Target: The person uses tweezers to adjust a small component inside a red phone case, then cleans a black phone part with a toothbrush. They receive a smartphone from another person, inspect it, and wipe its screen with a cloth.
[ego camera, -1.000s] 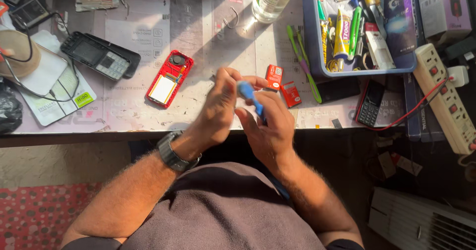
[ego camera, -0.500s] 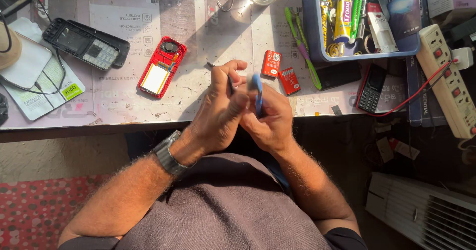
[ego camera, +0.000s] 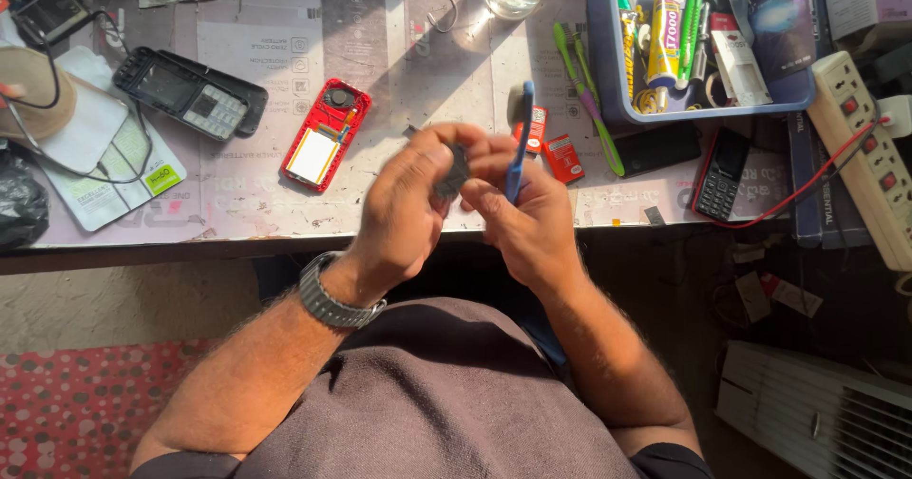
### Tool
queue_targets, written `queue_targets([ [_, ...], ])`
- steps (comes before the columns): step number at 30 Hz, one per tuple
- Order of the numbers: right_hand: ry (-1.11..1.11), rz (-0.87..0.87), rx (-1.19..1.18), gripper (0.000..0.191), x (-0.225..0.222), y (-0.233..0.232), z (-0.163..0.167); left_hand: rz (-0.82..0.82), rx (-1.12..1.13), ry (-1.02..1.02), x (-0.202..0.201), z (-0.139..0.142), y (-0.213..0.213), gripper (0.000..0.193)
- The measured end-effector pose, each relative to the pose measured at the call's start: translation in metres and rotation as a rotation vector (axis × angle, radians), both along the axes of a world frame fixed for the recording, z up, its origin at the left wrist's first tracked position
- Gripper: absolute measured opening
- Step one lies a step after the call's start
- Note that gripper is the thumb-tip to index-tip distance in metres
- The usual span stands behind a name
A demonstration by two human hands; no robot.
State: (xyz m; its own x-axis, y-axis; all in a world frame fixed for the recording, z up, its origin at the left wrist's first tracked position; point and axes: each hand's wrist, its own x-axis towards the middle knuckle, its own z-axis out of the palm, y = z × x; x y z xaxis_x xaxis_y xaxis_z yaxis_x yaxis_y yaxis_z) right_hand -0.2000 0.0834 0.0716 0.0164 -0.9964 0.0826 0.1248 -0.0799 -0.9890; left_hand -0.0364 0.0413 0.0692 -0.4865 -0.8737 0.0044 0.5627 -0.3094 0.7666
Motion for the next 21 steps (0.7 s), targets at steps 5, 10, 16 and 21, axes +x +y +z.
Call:
queue_targets([
  [5, 0.605, -0.156, -0.121, 0.021, 0.007, 0.02, 0.013, 0.113, -0.005, 0.166, 0.013, -0.004, -0.005, 0.046],
  [10, 0.83, -0.083, -0.27, 0.021, 0.023, 0.025, 0.005, 0.135, -0.023, 0.233, 0.011, -0.005, -0.002, 0.057],
  [16, 0.799, -0.102, -0.223, 0.019, 0.028, 0.021, -0.004, 0.099, -0.076, 0.215, 0.008, -0.004, -0.001, 0.059],
  [21, 0.856, -0.045, -0.117, 0.008, 0.027, 0.017, -0.009, 0.119, -0.169, 0.068, 0.012, -0.004, -0.002, 0.067],
])
